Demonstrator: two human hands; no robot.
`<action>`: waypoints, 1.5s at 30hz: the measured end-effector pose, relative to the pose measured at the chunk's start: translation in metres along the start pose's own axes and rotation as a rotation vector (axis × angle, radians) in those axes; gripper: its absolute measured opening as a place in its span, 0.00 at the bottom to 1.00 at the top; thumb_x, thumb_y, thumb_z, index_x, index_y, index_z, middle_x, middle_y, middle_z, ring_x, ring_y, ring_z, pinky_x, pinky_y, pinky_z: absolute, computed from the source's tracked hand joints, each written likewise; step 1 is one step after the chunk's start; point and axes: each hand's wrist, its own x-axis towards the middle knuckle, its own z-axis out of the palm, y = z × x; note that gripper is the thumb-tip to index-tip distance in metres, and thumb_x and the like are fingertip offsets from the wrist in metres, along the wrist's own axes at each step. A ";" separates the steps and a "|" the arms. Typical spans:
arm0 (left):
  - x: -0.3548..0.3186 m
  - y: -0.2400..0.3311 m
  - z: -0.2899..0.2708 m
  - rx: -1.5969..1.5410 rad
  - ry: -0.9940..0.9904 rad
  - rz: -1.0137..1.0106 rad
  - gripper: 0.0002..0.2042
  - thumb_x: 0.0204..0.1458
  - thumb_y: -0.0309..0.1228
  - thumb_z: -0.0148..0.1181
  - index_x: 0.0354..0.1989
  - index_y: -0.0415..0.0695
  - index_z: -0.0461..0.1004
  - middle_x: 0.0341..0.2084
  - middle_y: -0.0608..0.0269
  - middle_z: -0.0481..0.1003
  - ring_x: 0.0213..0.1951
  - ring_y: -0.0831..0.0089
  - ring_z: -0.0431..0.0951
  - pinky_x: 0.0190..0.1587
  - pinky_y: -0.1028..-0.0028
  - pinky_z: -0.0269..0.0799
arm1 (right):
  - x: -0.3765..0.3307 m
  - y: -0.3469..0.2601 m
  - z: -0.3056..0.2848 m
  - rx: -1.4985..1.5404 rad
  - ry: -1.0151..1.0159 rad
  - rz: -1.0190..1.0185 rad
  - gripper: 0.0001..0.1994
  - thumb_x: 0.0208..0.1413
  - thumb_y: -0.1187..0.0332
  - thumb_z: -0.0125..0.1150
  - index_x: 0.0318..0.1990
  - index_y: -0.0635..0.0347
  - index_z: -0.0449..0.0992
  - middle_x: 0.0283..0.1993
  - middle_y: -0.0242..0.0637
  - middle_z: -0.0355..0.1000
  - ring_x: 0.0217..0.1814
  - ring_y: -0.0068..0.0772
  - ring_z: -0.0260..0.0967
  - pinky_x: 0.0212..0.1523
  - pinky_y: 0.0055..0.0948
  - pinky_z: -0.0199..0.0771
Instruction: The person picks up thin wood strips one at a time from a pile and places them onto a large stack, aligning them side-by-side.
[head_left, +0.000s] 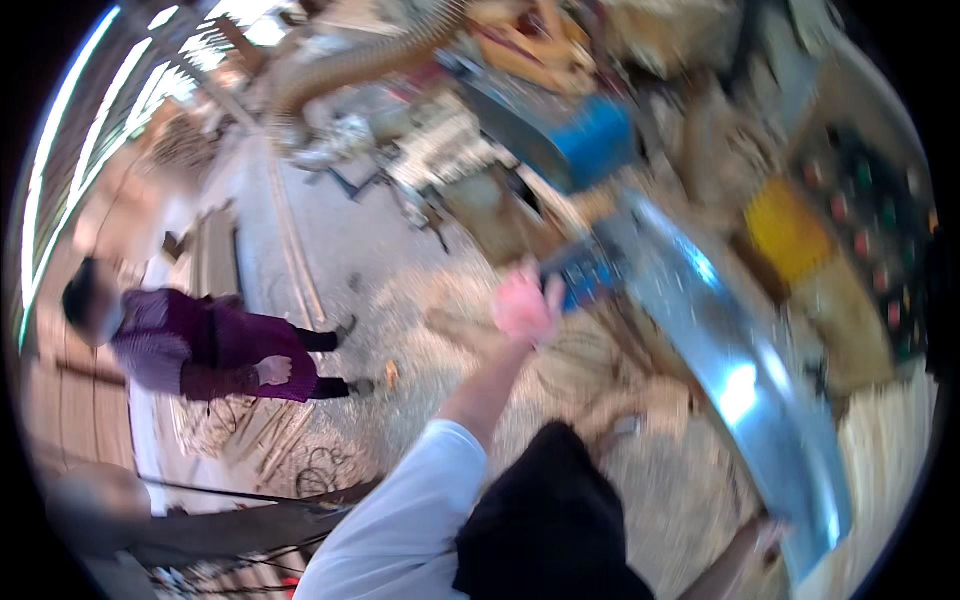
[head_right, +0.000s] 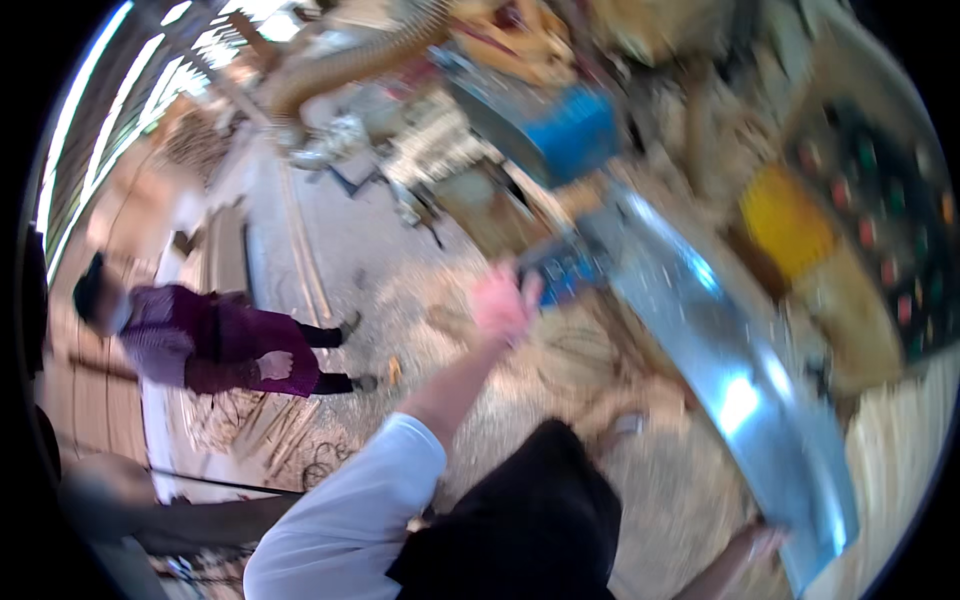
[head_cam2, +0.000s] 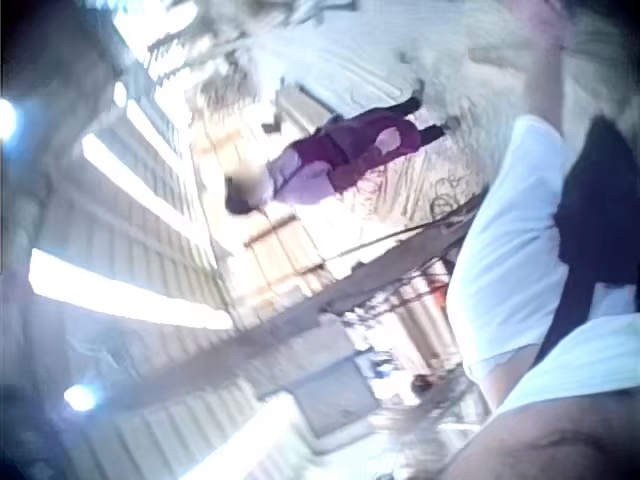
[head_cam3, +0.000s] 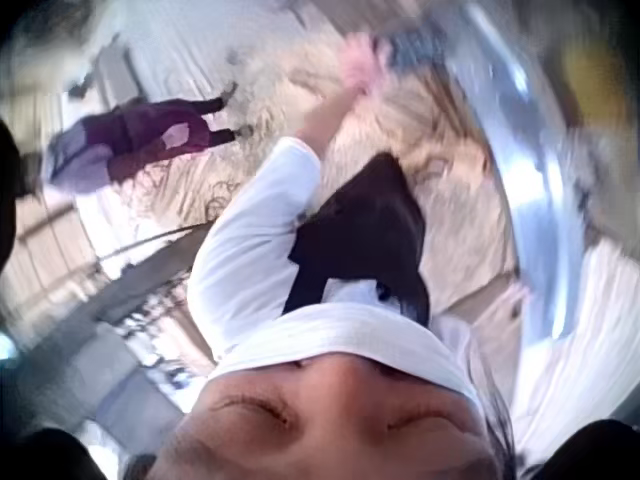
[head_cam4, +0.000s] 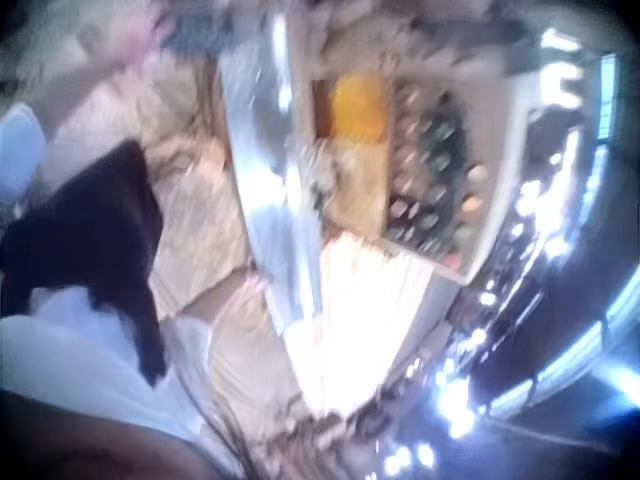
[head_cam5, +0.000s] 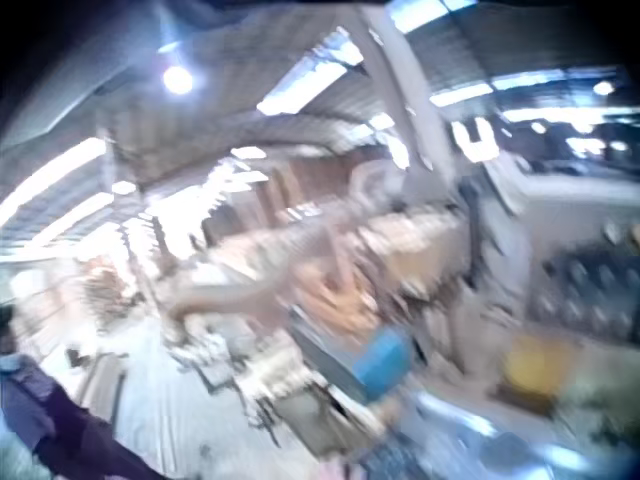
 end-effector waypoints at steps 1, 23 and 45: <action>0.002 0.005 0.011 0.021 0.024 0.044 0.27 0.53 0.49 0.49 0.55 0.41 0.62 0.43 0.46 0.70 0.42 0.50 0.73 0.45 0.57 0.68 | -0.042 -0.029 -0.004 -0.082 0.103 -0.045 0.47 0.47 0.47 0.65 0.67 0.66 0.47 0.69 0.55 0.47 0.70 0.51 0.47 0.69 0.47 0.47; 0.005 0.010 0.021 0.083 0.056 0.033 0.28 0.54 0.54 0.48 0.55 0.44 0.67 0.45 0.48 0.71 0.44 0.49 0.73 0.45 0.58 0.69 | -0.102 -0.045 0.073 -0.225 0.594 -0.044 0.40 0.52 0.33 0.44 0.58 0.61 0.61 0.59 0.37 0.63 0.51 0.41 0.67 0.47 0.46 0.70; 0.003 0.011 0.016 0.106 0.025 0.026 0.30 0.52 0.55 0.48 0.56 0.44 0.66 0.46 0.48 0.71 0.44 0.50 0.73 0.45 0.57 0.69 | -0.121 -0.053 0.105 -0.396 0.866 -0.111 0.44 0.47 0.34 0.47 0.56 0.73 0.62 0.48 0.49 0.70 0.40 0.40 0.70 0.38 0.36 0.74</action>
